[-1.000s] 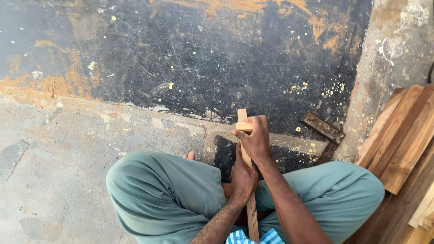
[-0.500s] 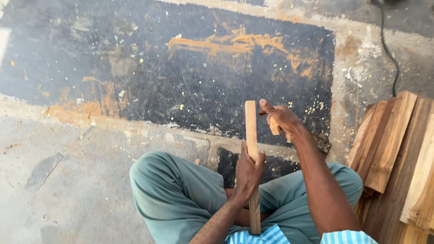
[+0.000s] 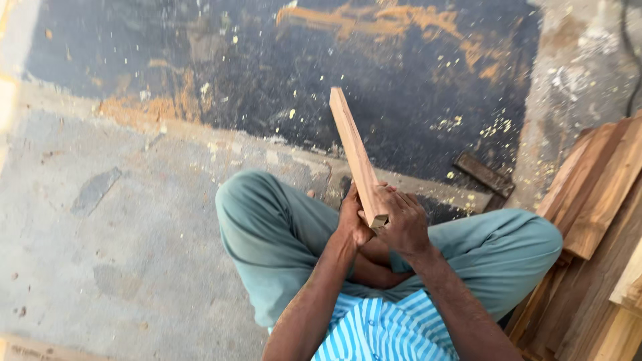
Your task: The person sits cross-legged on the floor and sands long wooden strips by hand, rubbing a small block along the wood surfaces. They turn the strips over to sand different sides, set finished pieces aside, and pick up new strips from a pile of lumber beside them.
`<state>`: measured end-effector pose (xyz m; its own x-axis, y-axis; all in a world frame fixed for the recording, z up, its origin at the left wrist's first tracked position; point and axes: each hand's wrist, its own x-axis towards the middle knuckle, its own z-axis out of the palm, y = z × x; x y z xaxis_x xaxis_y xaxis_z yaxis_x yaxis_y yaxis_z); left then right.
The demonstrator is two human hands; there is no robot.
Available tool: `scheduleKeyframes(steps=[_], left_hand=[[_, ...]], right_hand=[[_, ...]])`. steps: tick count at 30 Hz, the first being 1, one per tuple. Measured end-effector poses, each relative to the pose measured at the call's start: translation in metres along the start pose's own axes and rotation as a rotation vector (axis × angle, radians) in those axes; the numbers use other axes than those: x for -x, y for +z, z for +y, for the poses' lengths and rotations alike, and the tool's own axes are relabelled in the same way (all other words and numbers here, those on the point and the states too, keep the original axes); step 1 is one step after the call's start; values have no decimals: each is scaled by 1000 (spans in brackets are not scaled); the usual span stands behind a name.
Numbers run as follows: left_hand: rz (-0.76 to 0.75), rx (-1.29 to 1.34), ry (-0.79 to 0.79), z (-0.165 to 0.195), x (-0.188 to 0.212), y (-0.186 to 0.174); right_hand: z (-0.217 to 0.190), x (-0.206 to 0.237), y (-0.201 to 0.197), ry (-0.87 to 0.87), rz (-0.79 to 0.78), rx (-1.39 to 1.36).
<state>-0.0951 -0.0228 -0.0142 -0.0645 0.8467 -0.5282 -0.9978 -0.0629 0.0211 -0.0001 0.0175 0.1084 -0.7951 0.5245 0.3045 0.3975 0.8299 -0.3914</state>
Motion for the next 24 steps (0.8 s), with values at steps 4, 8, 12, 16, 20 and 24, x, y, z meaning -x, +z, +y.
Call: scheduleKeyframes(steps=[4, 8, 12, 16, 20, 24], left_hand=[[140, -141, 0, -17, 11, -41], [242, -291, 60, -24, 12, -51], [236, -344, 77, -32, 9, -64], [332, -469, 111, -32, -1, -76], [407, -600, 64, -27, -7, -78], [244, -492, 112, -23, -8, -76]], right_hand=[[14, 56, 4, 171, -348, -198], [42, 91, -29, 769, -195, -1217], [38, 97, -15, 895, -156, -1029], [2, 93, 23, 573, -196, -652], [-22, 82, 33, 458, -213, -375], [-31, 68, 36, 544, -169, -328]])
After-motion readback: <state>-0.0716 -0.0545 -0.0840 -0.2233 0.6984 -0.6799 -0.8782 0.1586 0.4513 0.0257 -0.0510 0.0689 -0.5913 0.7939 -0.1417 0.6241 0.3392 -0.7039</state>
